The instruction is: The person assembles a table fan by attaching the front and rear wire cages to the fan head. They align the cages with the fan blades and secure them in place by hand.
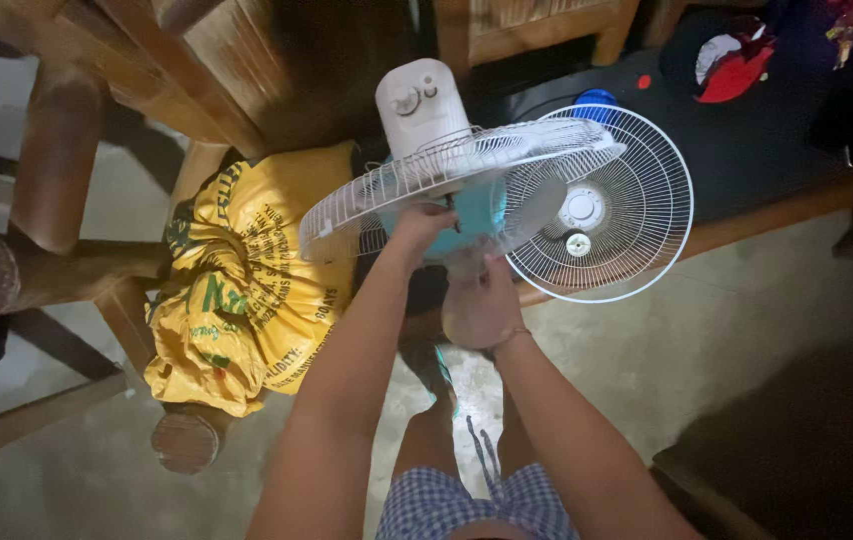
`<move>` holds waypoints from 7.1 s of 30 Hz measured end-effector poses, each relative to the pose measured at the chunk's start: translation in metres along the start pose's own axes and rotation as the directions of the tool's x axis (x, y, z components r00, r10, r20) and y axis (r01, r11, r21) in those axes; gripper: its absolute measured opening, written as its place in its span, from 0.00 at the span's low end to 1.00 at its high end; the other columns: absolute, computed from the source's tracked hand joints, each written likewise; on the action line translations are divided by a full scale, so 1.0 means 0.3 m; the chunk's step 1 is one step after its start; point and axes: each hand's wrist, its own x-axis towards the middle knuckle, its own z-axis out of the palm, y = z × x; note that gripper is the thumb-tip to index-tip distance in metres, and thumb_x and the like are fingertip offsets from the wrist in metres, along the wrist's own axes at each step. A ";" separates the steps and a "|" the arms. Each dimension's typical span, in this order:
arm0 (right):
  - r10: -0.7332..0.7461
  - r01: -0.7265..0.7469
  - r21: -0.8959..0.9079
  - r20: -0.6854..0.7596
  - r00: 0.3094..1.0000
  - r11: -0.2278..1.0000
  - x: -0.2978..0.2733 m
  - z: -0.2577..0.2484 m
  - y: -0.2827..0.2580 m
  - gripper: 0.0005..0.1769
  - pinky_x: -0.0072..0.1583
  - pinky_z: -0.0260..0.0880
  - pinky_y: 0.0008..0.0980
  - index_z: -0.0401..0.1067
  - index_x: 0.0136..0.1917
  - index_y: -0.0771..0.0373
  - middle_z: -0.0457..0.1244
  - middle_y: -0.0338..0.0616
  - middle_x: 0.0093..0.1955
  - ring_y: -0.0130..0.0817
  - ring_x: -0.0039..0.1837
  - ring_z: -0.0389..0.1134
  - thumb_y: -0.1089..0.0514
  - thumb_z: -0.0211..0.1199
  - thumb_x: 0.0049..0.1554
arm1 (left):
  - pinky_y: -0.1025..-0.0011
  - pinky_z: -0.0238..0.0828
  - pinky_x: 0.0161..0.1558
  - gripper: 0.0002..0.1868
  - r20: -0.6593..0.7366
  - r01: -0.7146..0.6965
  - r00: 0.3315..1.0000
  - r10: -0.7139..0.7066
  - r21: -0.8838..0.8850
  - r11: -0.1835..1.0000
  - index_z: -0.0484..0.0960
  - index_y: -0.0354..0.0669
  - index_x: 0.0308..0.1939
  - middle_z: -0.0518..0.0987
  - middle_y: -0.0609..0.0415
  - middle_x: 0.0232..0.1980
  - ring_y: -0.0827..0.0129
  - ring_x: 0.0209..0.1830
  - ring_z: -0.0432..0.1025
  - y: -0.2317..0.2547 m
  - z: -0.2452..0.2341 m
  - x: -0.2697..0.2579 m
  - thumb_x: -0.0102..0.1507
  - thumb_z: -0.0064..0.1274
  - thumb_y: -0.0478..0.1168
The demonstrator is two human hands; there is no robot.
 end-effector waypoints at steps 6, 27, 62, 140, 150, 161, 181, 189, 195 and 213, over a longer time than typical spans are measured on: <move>-0.047 0.046 0.057 0.028 0.998 0.997 -0.017 0.158 -0.020 0.20 0.61 0.65 0.37 0.65 0.65 0.55 0.64 0.41 0.60 0.35 0.60 0.65 0.47 0.43 0.65 | 0.63 0.75 0.43 0.19 0.022 -0.010 1.000 0.012 -0.105 0.994 0.86 0.28 0.45 0.86 0.44 0.42 0.62 0.40 0.78 -0.035 0.012 0.008 0.56 0.66 0.40; -0.083 0.087 0.035 -0.119 0.989 0.996 0.050 0.157 0.010 0.19 0.65 0.70 0.42 0.65 0.64 0.58 0.65 0.44 0.61 0.38 0.62 0.68 0.46 0.50 0.66 | 0.64 0.69 0.16 0.18 0.098 0.064 0.994 -0.054 -0.112 0.992 0.82 0.24 0.45 0.82 0.43 0.35 0.62 0.21 0.73 0.043 0.012 -0.039 0.60 0.63 0.40; -0.042 0.046 0.017 -0.205 0.978 0.999 0.254 0.106 -0.013 0.24 0.63 0.77 0.54 0.60 0.68 0.62 0.61 0.50 0.64 0.48 0.64 0.65 0.47 0.54 0.65 | 0.54 0.72 0.39 0.26 0.223 -0.584 0.658 0.719 0.754 0.301 0.79 0.50 0.61 0.81 0.45 0.39 0.46 0.38 0.77 0.780 -0.343 -0.614 0.61 0.66 0.49; -0.510 0.300 -0.701 -0.105 0.854 0.647 0.271 -0.116 0.038 0.30 0.53 0.72 0.28 0.64 0.63 0.71 0.66 0.45 0.54 0.29 0.51 0.69 0.67 0.74 0.51 | 0.55 0.73 0.43 0.29 0.032 -0.465 0.713 0.700 0.769 0.439 0.84 0.55 0.57 0.82 0.49 0.42 0.49 0.43 0.77 0.737 -0.296 -0.629 0.58 0.65 0.63; -0.575 0.332 -0.688 -0.151 0.804 0.645 0.259 -0.036 0.052 0.32 0.60 0.72 0.32 0.59 0.61 0.68 0.64 0.46 0.57 0.34 0.56 0.69 0.71 0.75 0.50 | 0.56 0.73 0.44 0.30 0.023 -0.470 0.700 0.714 0.768 0.436 0.83 0.54 0.57 0.82 0.50 0.44 0.50 0.45 0.77 0.742 -0.292 -0.617 0.58 0.64 0.64; -0.594 0.391 -0.653 -0.114 0.796 0.649 0.261 -0.070 0.059 0.32 0.57 0.72 0.33 0.59 0.62 0.69 0.63 0.48 0.57 0.36 0.56 0.67 0.72 0.73 0.50 | 0.56 0.73 0.46 0.30 -0.001 -0.449 0.698 0.716 0.778 0.439 0.83 0.54 0.58 0.82 0.49 0.45 0.49 0.46 0.77 0.753 -0.278 -0.633 0.59 0.64 0.64; -0.541 0.339 -0.754 -0.025 0.841 0.562 0.240 0.003 -0.006 0.33 0.57 0.75 0.31 0.59 0.59 0.66 0.62 0.47 0.57 0.37 0.58 0.71 0.69 0.75 0.46 | 0.58 0.75 0.43 0.18 -0.454 -0.333 0.752 0.477 0.364 0.870 0.74 0.36 0.50 0.82 0.45 0.38 0.50 0.40 0.79 0.448 -0.025 -0.541 0.61 0.61 0.41; -0.159 0.014 -0.388 -0.346 0.925 0.921 0.195 0.012 -0.004 0.18 0.44 0.73 0.40 0.58 0.58 0.57 0.65 0.49 0.45 0.39 0.42 0.69 0.46 0.52 0.61 | 0.54 0.73 0.43 0.05 -0.319 -0.460 0.614 0.722 0.599 0.656 0.81 0.42 0.44 0.81 0.44 0.42 0.46 0.42 0.76 0.435 -0.032 -0.529 0.64 0.54 0.34; 0.115 -0.174 -0.136 -0.363 0.925 0.975 0.250 -0.051 -0.012 0.28 0.44 0.72 0.41 0.62 0.48 0.64 0.64 0.50 0.41 0.41 0.41 0.68 0.35 0.46 0.68 | 0.55 0.74 0.42 0.06 -0.337 -0.449 0.635 0.695 0.571 0.688 0.80 0.41 0.45 0.81 0.43 0.42 0.46 0.42 0.77 0.410 -0.049 -0.543 0.64 0.54 0.35; 0.342 -0.274 0.268 -0.255 0.904 0.924 0.353 -0.230 -0.036 0.22 0.55 0.76 0.36 0.73 0.55 0.65 0.70 0.47 0.48 0.38 0.51 0.72 0.43 0.60 0.64 | 0.53 0.73 0.42 0.07 -0.329 -0.468 0.599 0.730 0.597 0.652 0.80 0.41 0.46 0.81 0.41 0.41 0.43 0.41 0.76 0.409 -0.053 -0.540 0.64 0.54 0.35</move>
